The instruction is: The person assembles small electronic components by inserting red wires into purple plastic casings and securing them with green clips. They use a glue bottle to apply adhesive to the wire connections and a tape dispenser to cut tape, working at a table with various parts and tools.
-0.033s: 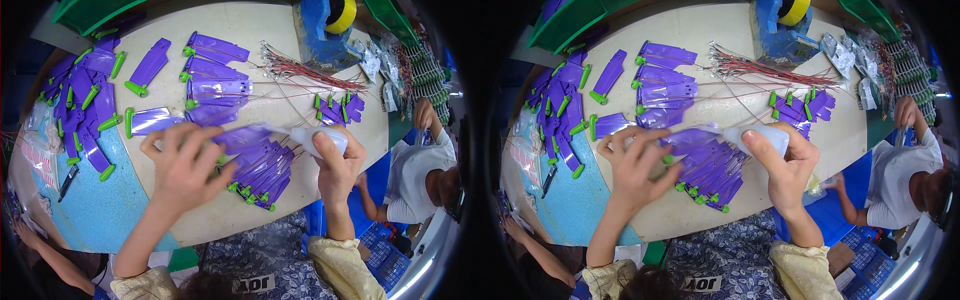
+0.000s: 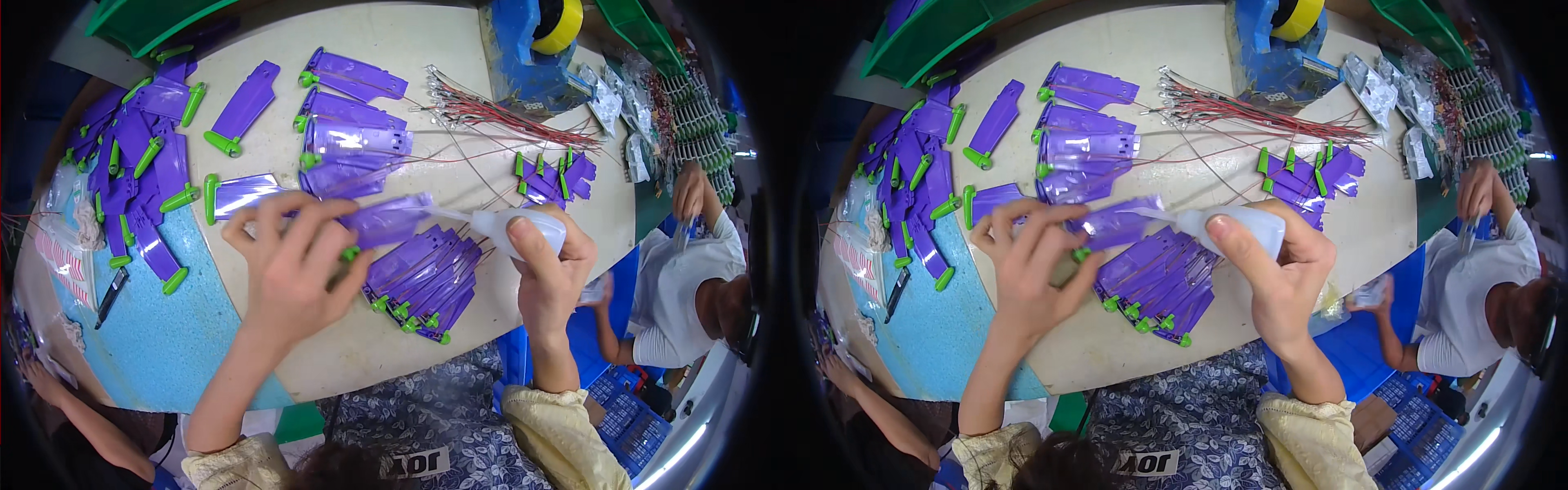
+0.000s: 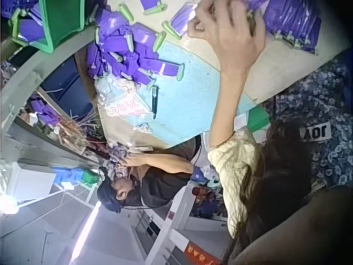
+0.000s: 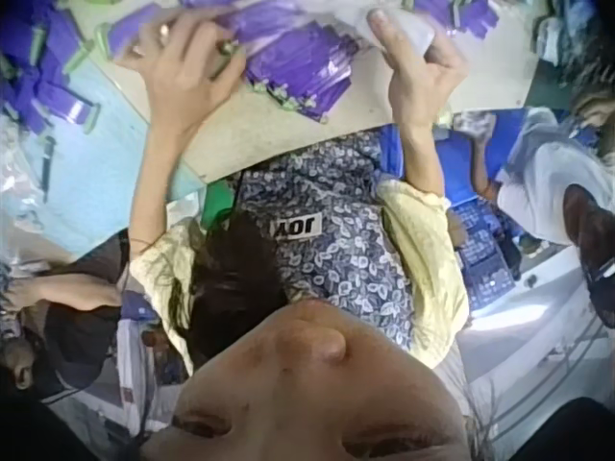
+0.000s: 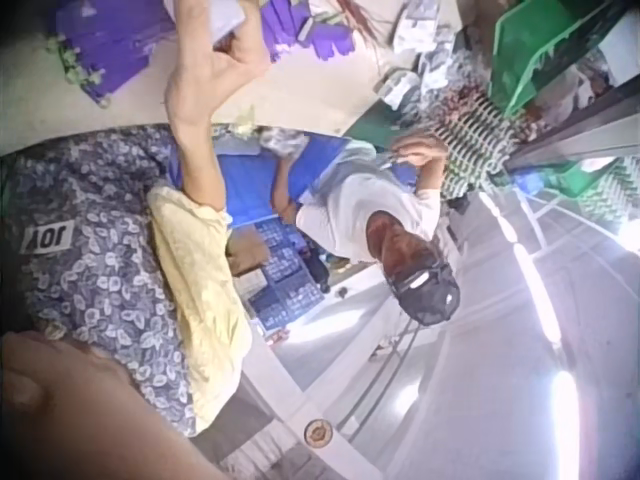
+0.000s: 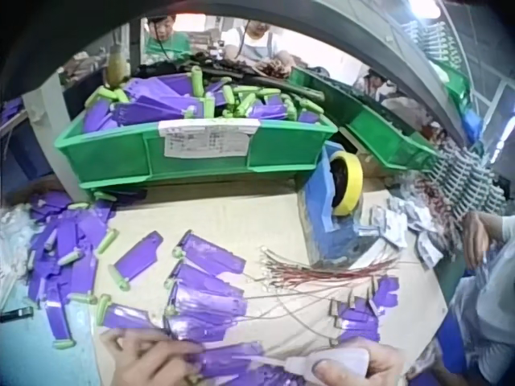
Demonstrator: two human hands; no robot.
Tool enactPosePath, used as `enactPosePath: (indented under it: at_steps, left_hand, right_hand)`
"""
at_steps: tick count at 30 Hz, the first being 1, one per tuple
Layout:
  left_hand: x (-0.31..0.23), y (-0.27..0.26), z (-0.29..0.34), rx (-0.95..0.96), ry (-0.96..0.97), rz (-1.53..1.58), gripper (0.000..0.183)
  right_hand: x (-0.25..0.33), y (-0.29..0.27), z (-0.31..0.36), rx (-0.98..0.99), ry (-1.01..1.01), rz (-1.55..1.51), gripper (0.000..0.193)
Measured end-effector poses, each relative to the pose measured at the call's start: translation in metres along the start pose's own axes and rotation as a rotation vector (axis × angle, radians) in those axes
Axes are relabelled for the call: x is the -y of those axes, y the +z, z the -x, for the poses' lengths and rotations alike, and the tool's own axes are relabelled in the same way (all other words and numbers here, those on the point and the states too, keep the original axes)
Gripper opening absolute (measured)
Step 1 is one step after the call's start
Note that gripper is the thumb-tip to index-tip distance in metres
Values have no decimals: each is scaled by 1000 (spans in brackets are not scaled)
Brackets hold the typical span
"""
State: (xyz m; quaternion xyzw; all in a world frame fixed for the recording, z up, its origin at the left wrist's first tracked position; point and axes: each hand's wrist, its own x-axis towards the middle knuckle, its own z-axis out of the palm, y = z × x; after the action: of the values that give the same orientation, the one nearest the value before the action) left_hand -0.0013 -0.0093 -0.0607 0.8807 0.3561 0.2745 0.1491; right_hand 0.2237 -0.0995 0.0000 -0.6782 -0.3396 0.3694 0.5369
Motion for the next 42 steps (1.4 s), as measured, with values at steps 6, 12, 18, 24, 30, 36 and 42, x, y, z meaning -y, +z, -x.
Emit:
enactPosePath:
  at_steps: [6,12,18,24,30,36,42]
  left_hand:
    - [4,-2,-1,0,-9,88,28]
    - [4,-3,0,1,-29,114,28]
    - [5,-13,-3,-65,-34,158,23]
    - [37,-33,11,-334,-216,-71,20]
    - [80,-87,51,-475,-449,-318,27]
    - [150,-131,77,-485,-511,-461,33]
    - [102,-128,34,-795,-532,80,26]
  right_hand:
    - [-9,26,-13,-4,-93,58,16]
    - [-14,37,-25,10,-61,133,16]
    - [-9,8,-41,-37,61,1,22]
    - [-7,58,-130,137,-388,-2,32]
    - [-45,59,-199,37,-515,372,42]
    - [-21,59,-129,-40,-571,184,62]
    - [17,66,-41,205,-560,150,44]
